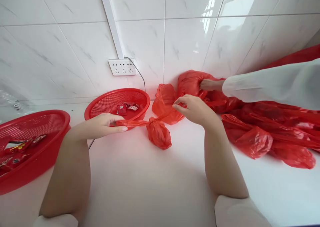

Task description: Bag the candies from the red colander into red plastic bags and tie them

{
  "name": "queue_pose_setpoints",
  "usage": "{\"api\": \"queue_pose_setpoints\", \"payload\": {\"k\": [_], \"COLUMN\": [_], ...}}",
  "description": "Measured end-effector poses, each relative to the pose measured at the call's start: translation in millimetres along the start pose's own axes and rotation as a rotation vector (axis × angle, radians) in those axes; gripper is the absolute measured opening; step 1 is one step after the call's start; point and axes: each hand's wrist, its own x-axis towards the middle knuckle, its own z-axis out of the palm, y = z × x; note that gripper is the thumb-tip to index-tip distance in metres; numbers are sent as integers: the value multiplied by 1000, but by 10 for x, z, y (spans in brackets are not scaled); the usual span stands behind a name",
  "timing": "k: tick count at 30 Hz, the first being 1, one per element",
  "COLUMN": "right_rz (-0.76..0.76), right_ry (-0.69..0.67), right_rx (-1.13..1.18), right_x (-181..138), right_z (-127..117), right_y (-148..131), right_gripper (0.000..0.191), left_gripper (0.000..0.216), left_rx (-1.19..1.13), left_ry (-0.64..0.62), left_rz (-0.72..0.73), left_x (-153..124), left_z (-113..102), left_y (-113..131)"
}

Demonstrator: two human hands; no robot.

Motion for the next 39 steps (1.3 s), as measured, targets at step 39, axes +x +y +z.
{"api": "queue_pose_setpoints", "payload": {"k": [39], "right_rz": [132], "right_ry": [197], "right_rx": [2], "right_x": [-131], "right_z": [-345], "right_y": [125], "right_gripper": [28], "left_gripper": [29], "left_rx": [-17], "left_ry": [164], "left_rz": [-69], "left_x": [74], "left_z": [46], "left_y": [-84]}}
